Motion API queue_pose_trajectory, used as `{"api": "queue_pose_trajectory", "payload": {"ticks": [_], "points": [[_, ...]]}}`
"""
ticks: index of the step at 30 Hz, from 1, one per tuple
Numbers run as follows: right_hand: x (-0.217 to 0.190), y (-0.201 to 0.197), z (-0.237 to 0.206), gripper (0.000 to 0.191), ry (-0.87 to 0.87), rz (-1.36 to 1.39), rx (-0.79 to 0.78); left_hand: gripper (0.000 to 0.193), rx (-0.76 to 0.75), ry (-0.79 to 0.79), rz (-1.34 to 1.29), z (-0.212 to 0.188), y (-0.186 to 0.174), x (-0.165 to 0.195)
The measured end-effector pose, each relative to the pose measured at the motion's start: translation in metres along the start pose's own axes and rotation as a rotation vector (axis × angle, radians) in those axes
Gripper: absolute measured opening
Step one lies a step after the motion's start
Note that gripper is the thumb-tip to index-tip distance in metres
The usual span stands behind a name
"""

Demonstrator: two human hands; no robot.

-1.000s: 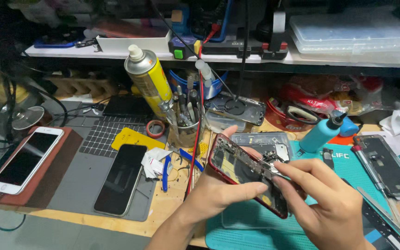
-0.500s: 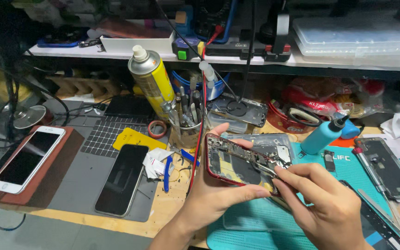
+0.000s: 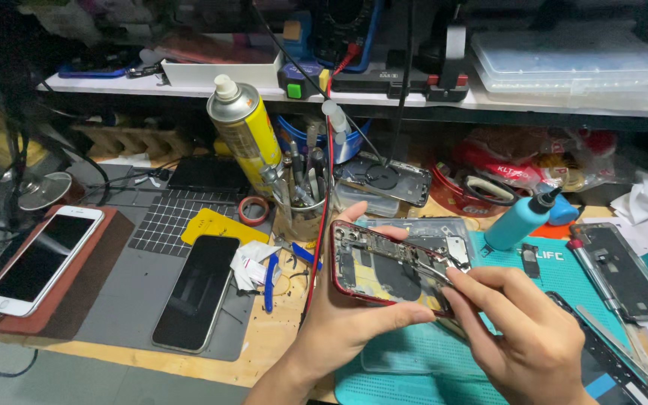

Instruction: The person repairs a disassembled red smartphone at a workbench. They hold the phone chassis in one hand and use a screwdriver to unscrew and pry internal components, at times using tweezers to handle small parts inside the housing, working on different areas of the board and frame throughout the clip.

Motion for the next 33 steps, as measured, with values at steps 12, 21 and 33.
{"api": "queue_pose_trajectory", "payload": {"ticks": [12, 21, 33], "points": [[0.018, -0.005, -0.004, 0.021, 0.376, 0.102, 0.037, 0.106, 0.005, -0.072, -0.186, 0.004, -0.011, -0.006], [0.07, 0.015, -0.016, 0.032, 0.771, 0.472, -0.165, 0.093, -0.008, -0.239, -0.457, -0.012, -0.009, -0.029], [0.073, 0.007, -0.043, 0.023, 0.634, 0.07, -0.412, 0.067, 0.103, -0.213, -0.583, -0.002, -0.014, -0.06]]}}
Point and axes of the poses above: each hand's wrist, its own z-axis towards the middle knuckle, its own y-axis out of the palm, x = y × z, the point moved 2 cm from there along z, towards the middle knuckle, and after that the axes turned 4 degrees about x, right-handed, at the moved point
